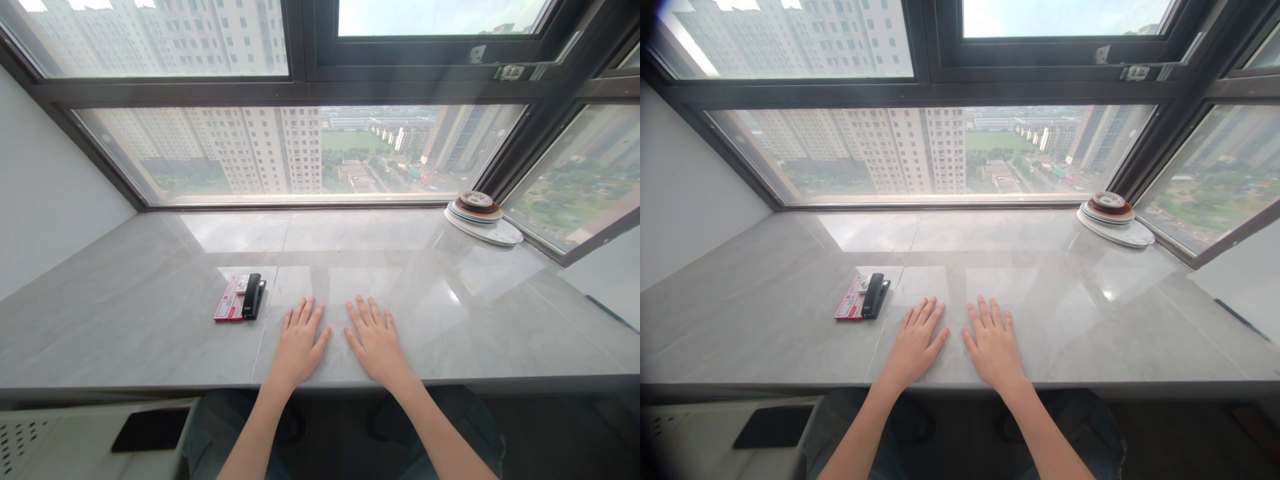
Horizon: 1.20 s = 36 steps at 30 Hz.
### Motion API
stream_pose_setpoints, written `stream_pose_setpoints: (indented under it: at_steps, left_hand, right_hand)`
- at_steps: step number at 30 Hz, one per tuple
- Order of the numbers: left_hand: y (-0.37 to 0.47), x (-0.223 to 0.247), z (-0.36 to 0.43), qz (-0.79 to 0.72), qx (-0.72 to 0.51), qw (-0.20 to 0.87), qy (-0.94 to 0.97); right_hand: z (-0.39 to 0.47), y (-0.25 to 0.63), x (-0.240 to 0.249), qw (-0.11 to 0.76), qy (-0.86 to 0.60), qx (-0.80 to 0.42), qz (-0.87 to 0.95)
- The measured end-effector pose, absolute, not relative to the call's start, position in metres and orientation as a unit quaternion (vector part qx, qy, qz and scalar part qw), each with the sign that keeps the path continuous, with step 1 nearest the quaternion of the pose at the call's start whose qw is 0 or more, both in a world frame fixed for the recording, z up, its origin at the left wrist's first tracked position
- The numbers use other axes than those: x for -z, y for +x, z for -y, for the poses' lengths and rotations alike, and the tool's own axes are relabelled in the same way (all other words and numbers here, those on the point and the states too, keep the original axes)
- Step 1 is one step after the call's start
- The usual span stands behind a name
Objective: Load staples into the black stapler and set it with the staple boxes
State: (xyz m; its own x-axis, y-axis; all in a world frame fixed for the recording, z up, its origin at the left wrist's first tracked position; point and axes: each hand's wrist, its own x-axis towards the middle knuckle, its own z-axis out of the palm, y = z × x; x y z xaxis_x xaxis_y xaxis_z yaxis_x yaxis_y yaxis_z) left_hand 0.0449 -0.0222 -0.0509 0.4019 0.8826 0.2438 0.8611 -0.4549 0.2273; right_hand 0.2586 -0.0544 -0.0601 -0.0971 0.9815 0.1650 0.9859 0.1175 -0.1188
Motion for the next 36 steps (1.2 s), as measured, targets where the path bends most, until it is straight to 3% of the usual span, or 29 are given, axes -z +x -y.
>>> stream_pose_setpoints:
  at_steps: [36]
  left_hand:
    - [0.0437,0.0518,0.0219,-0.524,-0.174,0.039,0.833]
  right_hand:
    - [0.0550,0.2577,0.0568,0.103,-0.668,0.012,0.737]
